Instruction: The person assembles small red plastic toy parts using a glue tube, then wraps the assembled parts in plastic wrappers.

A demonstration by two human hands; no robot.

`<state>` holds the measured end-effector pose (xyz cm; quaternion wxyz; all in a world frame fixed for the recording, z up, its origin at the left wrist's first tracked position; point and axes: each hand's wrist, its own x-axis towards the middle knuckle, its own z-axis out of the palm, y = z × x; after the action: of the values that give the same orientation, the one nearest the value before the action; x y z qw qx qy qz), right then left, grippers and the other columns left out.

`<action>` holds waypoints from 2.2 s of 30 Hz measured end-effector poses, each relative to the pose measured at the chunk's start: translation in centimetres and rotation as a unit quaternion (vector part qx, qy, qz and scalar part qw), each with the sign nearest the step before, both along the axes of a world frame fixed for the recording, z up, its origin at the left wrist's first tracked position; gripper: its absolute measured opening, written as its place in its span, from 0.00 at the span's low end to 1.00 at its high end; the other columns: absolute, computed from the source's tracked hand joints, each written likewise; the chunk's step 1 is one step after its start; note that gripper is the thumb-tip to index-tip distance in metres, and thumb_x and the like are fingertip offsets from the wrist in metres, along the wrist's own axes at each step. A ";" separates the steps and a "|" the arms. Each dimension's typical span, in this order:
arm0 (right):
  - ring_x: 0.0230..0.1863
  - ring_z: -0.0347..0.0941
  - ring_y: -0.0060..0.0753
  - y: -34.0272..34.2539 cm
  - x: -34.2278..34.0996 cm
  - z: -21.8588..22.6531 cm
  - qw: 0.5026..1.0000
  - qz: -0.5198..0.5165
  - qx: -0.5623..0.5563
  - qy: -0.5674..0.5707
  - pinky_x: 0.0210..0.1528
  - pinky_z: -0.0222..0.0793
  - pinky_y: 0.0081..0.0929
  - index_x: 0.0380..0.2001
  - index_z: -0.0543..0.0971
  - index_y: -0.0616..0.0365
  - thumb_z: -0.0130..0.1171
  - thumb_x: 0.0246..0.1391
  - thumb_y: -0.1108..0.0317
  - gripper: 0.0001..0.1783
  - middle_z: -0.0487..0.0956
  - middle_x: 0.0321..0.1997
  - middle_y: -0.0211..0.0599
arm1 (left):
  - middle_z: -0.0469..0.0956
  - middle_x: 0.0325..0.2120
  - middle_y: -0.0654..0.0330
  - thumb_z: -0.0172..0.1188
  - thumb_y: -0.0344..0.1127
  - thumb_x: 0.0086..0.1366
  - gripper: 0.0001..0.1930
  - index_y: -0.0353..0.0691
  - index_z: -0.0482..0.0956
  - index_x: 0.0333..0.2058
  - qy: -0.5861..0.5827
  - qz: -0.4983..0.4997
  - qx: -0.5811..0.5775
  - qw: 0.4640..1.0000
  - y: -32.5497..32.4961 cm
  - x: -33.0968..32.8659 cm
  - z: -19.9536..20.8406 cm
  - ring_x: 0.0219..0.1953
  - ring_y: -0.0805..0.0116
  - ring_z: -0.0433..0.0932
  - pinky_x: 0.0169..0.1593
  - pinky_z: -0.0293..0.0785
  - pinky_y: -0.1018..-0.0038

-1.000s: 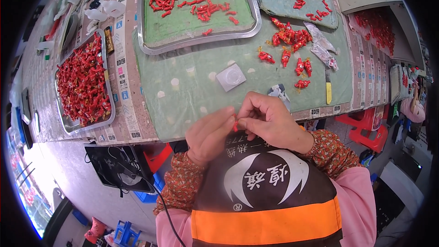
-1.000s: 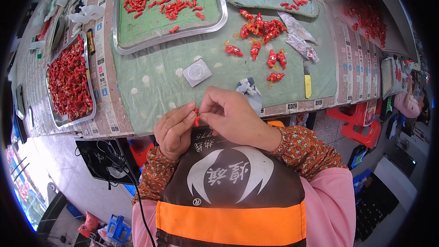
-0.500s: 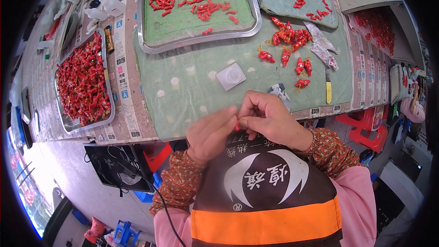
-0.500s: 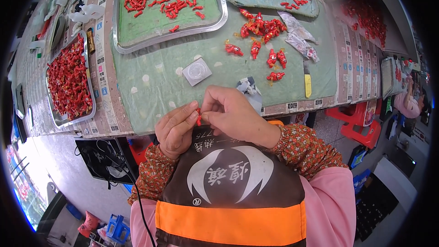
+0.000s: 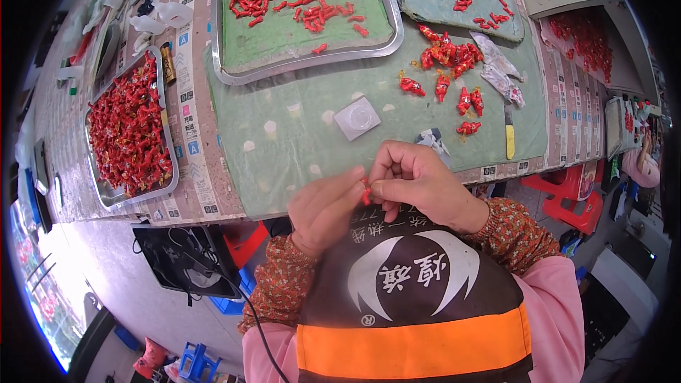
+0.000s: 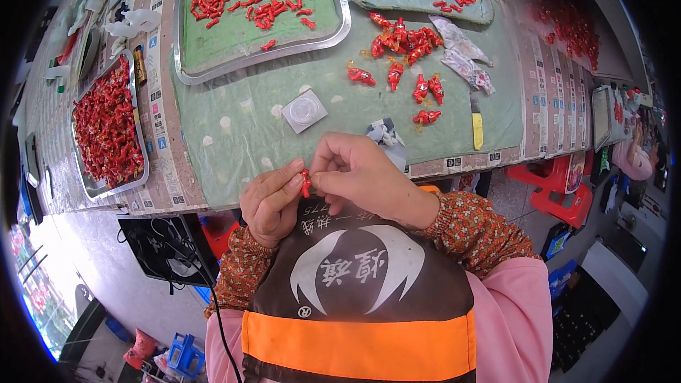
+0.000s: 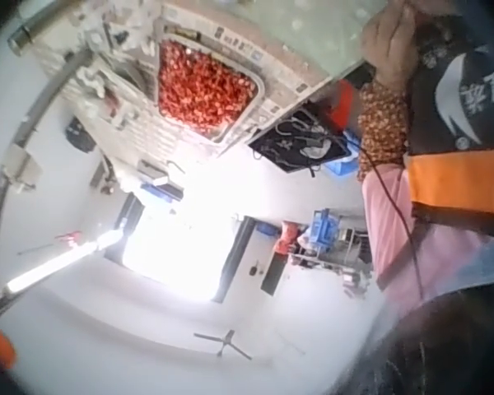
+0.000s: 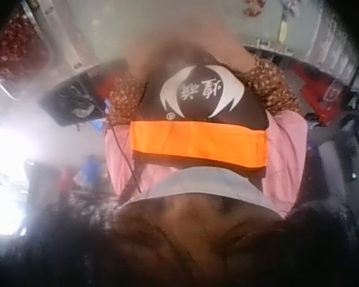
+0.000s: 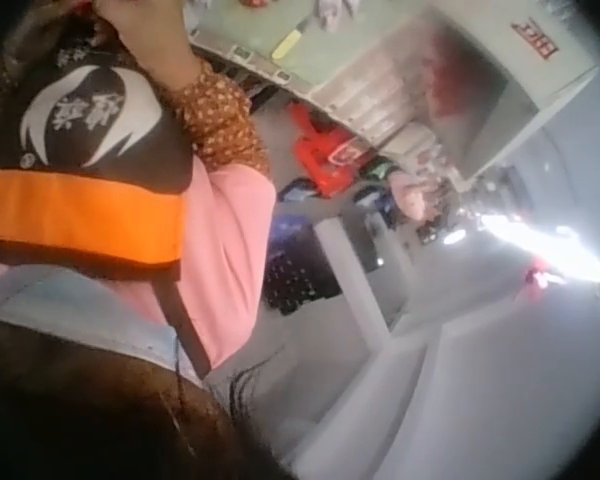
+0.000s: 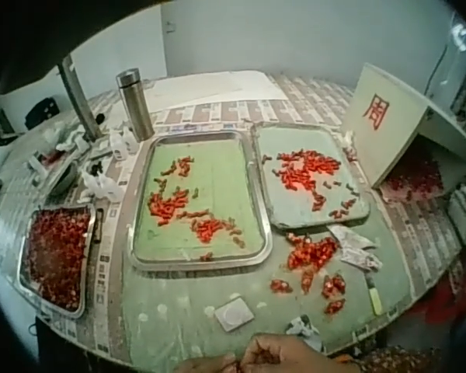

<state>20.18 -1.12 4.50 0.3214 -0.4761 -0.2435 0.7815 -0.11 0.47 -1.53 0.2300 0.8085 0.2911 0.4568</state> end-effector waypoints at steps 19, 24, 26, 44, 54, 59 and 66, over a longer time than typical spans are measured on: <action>0.26 0.74 0.16 0.2 -0.4 0.7 0.998 -0.008 0.045 -0.039 0.29 0.77 0.17 0.36 0.72 0.63 0.56 0.60 0.77 0.04 0.76 0.30 0.30 | 0.84 0.41 0.52 0.69 0.23 0.51 0.16 0.43 0.79 0.40 -0.028 0.037 -0.029 0.998 -0.1 0.5 -0.6 0.31 0.60 0.83 0.31 0.77 0.72; 0.27 0.72 0.12 0.4 0.3 1.3 0.986 -0.011 0.119 -0.118 0.30 0.75 0.15 0.37 0.73 0.63 0.54 0.60 0.78 0.03 0.75 0.32 0.27 | 0.83 0.42 0.49 0.68 0.23 0.55 0.16 0.41 0.77 0.41 -0.068 0.066 -0.090 0.991 -0.3 0.6 -0.8 0.34 0.58 0.84 0.35 0.79 0.71; 0.28 0.71 0.10 1.1 0.6 1.3 0.962 -0.050 0.188 -0.194 0.30 0.74 0.14 0.37 0.73 0.62 0.55 0.60 0.78 0.03 0.74 0.33 0.25 | 0.83 0.42 0.48 0.68 0.23 0.56 0.15 0.40 0.76 0.42 -0.100 0.078 -0.112 0.986 -0.5 0.6 -0.9 0.36 0.57 0.84 0.36 0.80 0.71; 0.28 0.74 0.41 4.4 -0.7 0.2 0.677 0.004 0.495 -0.544 0.29 0.69 0.34 0.33 0.74 0.61 0.61 0.49 0.81 0.09 0.75 0.29 0.41 | 0.81 0.43 0.46 0.65 0.21 0.60 0.16 0.36 0.74 0.46 -0.090 0.053 -0.113 0.988 0.0 0.1 -0.3 0.43 0.57 0.82 0.44 0.80 0.71; 0.30 0.75 0.44 4.3 -0.3 0.1 0.710 0.002 0.469 -0.526 0.30 0.70 0.37 0.32 0.73 0.60 0.61 0.49 0.78 0.08 0.76 0.29 0.41 | 0.82 0.42 0.51 0.68 0.24 0.56 0.17 0.40 0.77 0.44 -0.089 0.072 -0.124 0.986 0.2 0.3 -0.1 0.41 0.55 0.83 0.40 0.81 0.69; 0.25 0.72 0.17 4.0 0.3 0.8 0.876 -0.035 0.297 -0.377 0.26 0.71 0.18 0.33 0.75 0.62 0.58 0.57 0.77 0.02 0.77 0.28 0.29 | 0.82 0.42 0.50 0.69 0.24 0.56 0.16 0.40 0.77 0.43 -0.094 0.079 -0.136 0.983 0.0 0.4 -0.1 0.41 0.55 0.83 0.40 0.80 0.70; 0.22 0.73 0.17 3.4 1.7 0.9 0.990 -0.096 0.036 -0.096 0.22 0.74 0.19 0.34 0.76 0.61 0.60 0.57 0.70 0.06 0.77 0.27 0.30 | 0.81 0.44 0.46 0.66 0.21 0.59 0.15 0.36 0.75 0.43 -0.103 0.055 -0.148 0.982 -0.3 0.2 -0.5 0.42 0.60 0.82 0.45 0.80 0.72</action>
<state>21.85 2.30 5.38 0.3869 -0.5584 -0.2547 0.6882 0.11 0.19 -2.01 0.3504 0.6966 0.3745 0.5017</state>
